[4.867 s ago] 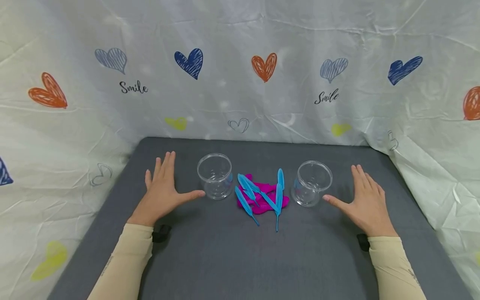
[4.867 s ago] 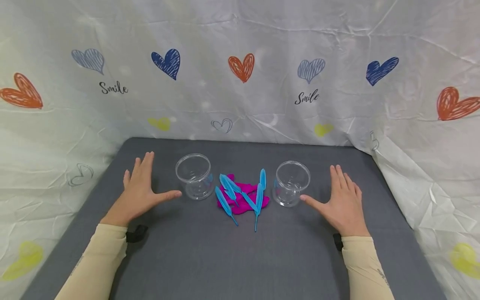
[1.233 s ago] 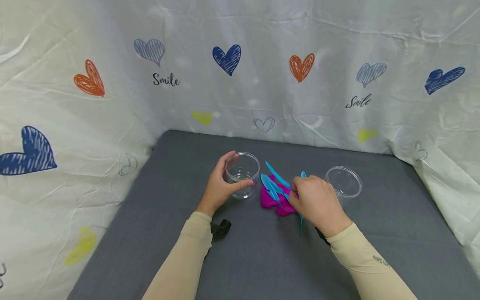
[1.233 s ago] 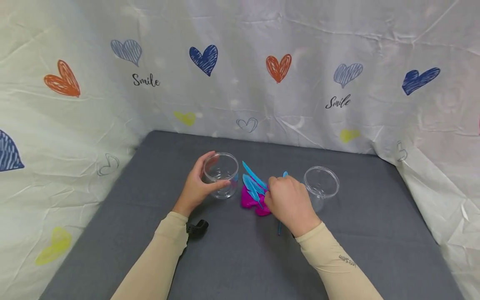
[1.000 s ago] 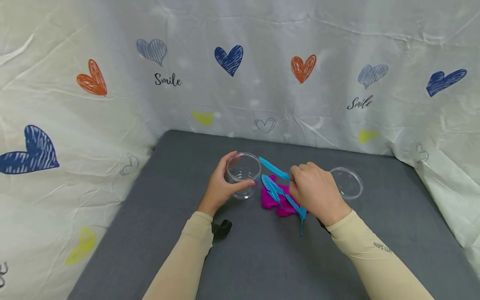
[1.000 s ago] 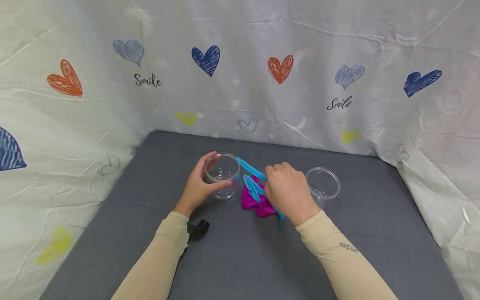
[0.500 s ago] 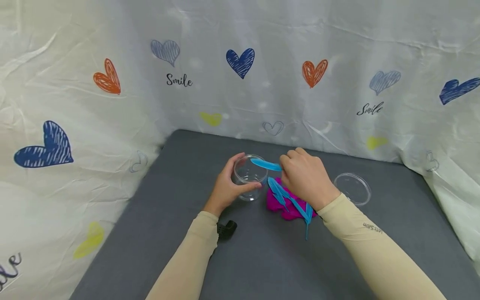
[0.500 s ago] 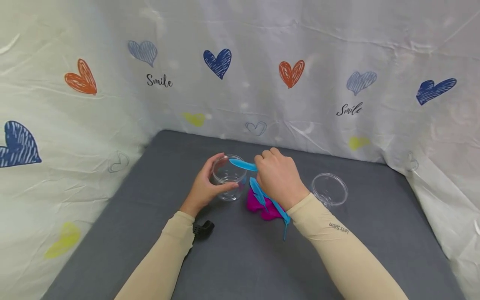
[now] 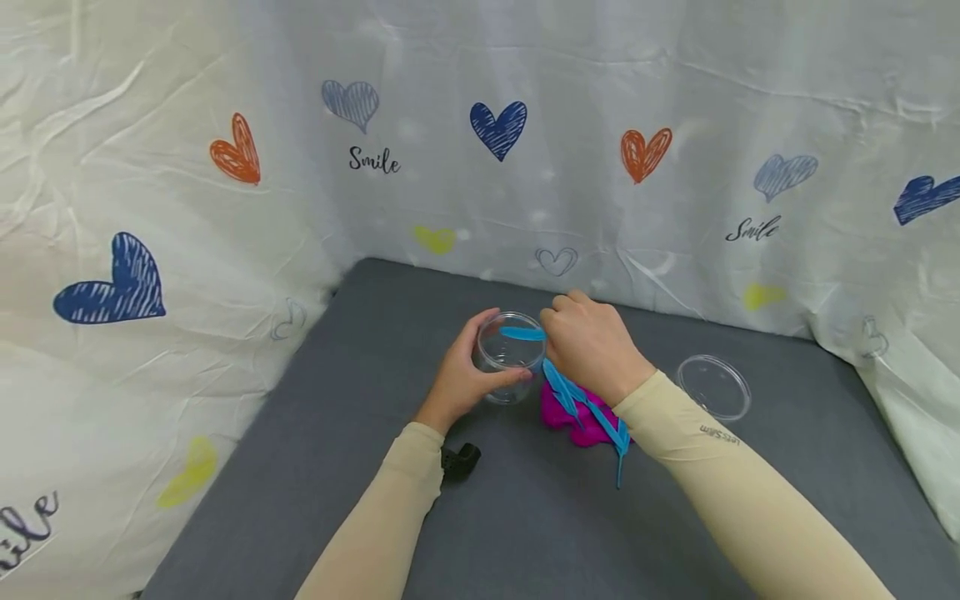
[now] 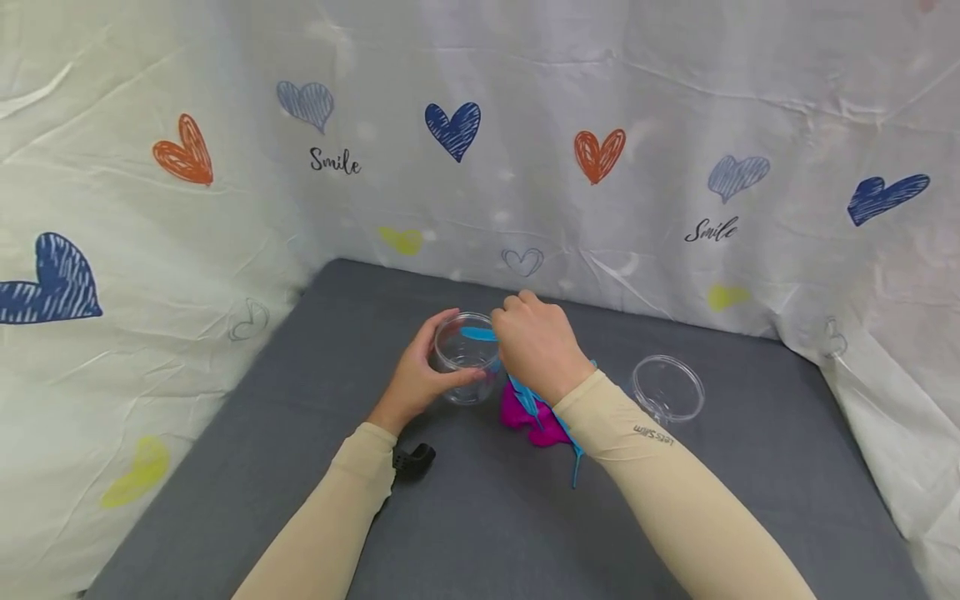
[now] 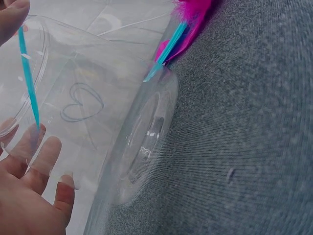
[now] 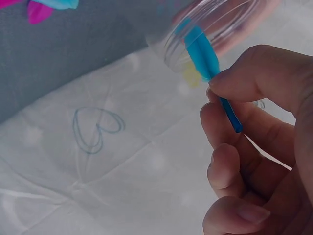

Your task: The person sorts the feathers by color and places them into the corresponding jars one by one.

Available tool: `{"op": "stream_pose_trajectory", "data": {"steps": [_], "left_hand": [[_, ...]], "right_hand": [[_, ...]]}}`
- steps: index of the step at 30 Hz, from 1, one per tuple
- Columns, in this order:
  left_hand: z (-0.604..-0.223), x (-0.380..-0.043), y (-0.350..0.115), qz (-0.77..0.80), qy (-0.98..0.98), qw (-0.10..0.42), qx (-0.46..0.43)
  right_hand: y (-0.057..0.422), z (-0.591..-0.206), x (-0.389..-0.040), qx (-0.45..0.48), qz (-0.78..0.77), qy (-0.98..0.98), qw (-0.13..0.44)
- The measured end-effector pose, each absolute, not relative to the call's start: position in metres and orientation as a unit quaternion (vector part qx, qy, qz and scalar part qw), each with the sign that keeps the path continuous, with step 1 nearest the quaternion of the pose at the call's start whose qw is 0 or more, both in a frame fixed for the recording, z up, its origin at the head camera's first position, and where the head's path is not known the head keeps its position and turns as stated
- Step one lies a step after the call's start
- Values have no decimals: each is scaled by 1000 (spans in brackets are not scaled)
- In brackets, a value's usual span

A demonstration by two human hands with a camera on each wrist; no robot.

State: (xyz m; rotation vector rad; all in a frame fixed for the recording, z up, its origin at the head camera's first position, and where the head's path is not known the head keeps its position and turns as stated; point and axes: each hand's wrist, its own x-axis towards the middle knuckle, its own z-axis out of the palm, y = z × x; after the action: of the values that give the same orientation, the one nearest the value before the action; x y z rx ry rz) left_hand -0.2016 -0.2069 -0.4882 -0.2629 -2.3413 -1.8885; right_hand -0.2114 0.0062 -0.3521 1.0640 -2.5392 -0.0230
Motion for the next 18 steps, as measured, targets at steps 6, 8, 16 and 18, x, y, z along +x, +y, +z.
{"op": "stream_pose_trajectory", "data": {"steps": [6, 8, 16, 18], "left_hand": [[-486, -199, -207, -621, -778, 54, -80], [-486, -199, -207, -624, -776, 52, -81], [-486, -200, -207, -622, -775, 57, -95], [-486, -199, -208, -622, -775, 57, -94]], "right_hand": [[-9, -355, -215, 388, -30, -904, 175], [-13, -356, -216, 388, -34, -905, 169], [-23, -362, -221, 389, -26, -907, 160], [-26, -363, -221, 391, -18, -908, 152]]}}
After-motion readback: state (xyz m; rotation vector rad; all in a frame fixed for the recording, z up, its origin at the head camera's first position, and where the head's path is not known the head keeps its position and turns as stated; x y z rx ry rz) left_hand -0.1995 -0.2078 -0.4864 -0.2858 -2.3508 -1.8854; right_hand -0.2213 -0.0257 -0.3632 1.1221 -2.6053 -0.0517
